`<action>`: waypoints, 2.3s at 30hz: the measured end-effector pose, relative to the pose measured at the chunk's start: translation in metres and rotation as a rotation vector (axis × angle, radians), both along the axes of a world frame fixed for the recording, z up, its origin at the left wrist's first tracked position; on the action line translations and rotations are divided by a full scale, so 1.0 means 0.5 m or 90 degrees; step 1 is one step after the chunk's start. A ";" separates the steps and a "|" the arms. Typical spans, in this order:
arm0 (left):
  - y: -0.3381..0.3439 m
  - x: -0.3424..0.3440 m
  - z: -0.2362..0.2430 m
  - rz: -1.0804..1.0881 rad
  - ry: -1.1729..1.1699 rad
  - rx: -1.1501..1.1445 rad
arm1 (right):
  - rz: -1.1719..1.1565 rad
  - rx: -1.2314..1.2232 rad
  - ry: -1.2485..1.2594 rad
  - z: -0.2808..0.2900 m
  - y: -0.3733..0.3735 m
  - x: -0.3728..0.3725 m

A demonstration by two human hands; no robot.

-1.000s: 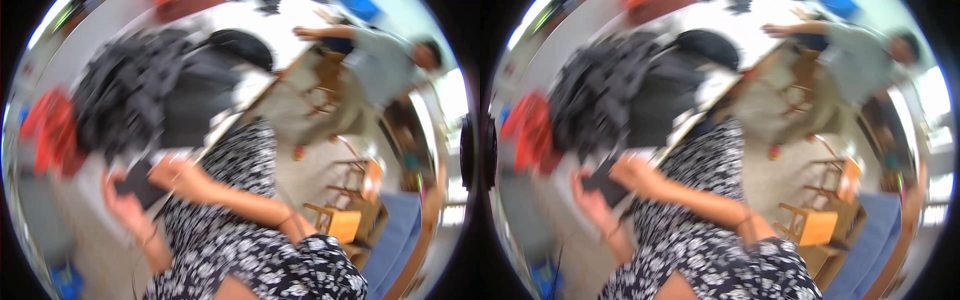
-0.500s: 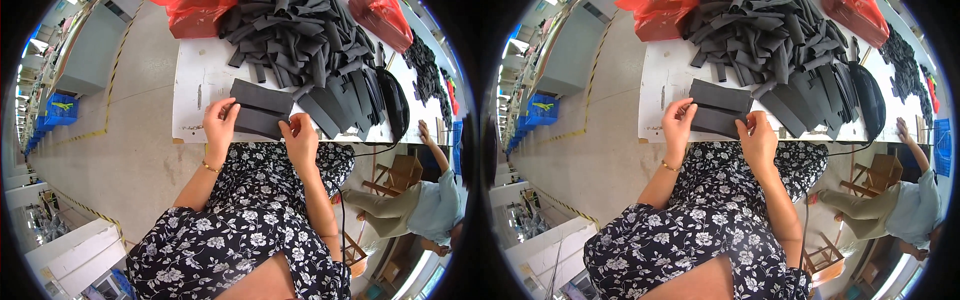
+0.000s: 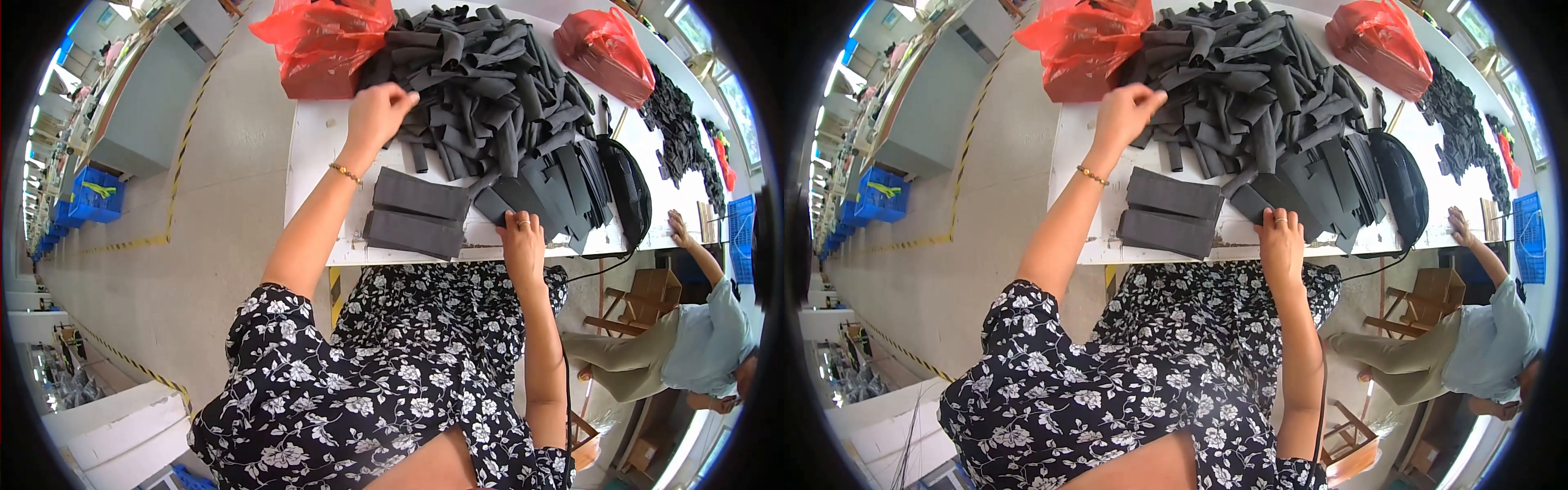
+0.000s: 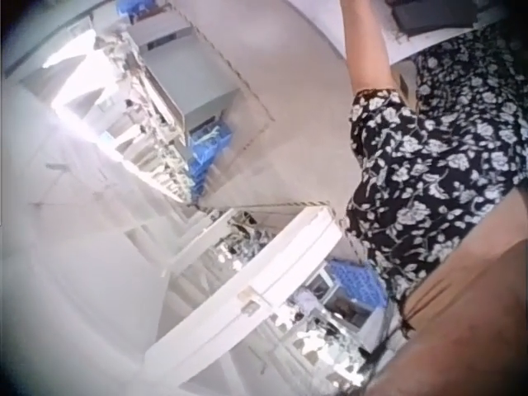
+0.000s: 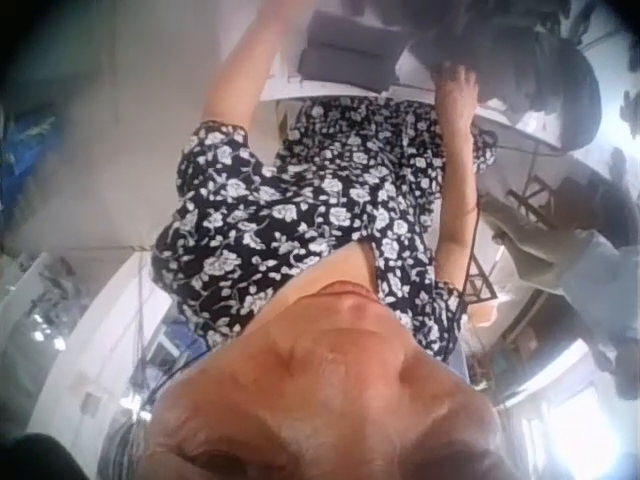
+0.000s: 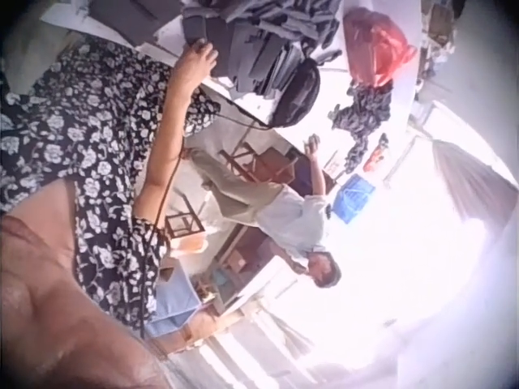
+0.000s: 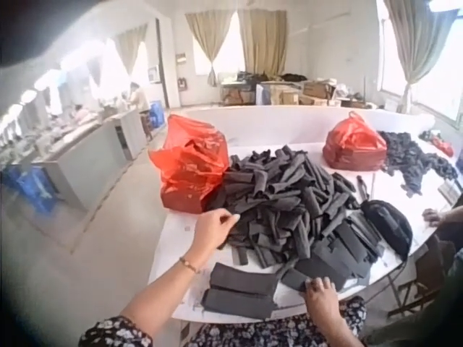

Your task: Sorting and stacking small gray rectangular components on a factory workbench.

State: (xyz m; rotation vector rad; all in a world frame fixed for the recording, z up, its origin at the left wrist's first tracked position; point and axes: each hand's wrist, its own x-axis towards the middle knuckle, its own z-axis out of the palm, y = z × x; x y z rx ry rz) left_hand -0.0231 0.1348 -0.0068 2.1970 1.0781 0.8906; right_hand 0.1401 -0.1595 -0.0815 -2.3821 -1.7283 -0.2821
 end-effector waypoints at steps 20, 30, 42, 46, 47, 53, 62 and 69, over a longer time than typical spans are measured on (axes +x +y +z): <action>0.048 0.132 0.104 -0.071 -0.363 -0.273 | -0.105 0.446 0.410 0.115 -0.040 0.018; -0.132 0.028 0.017 -0.193 -0.717 -0.624 | 0.095 0.399 0.433 0.193 0.055 -0.090; -0.176 -0.031 -0.013 -0.196 -0.785 -0.792 | 0.119 0.289 0.549 0.229 0.025 -0.101; -0.235 -0.014 0.005 -0.231 -0.743 -0.679 | 0.165 0.310 0.599 0.244 0.047 -0.140; -0.254 -0.005 0.016 -0.216 -0.733 -0.659 | 0.156 0.299 0.625 0.235 0.055 -0.140; -0.241 -0.042 0.018 -0.352 -0.753 -0.638 | 0.160 0.267 0.694 0.226 0.057 -0.127; -0.235 -0.029 0.016 -0.252 -0.788 -0.758 | 0.200 0.193 0.711 0.233 0.041 -0.140; -0.257 -0.039 0.001 -0.308 -0.595 -0.707 | 0.166 0.191 0.668 0.236 0.046 -0.119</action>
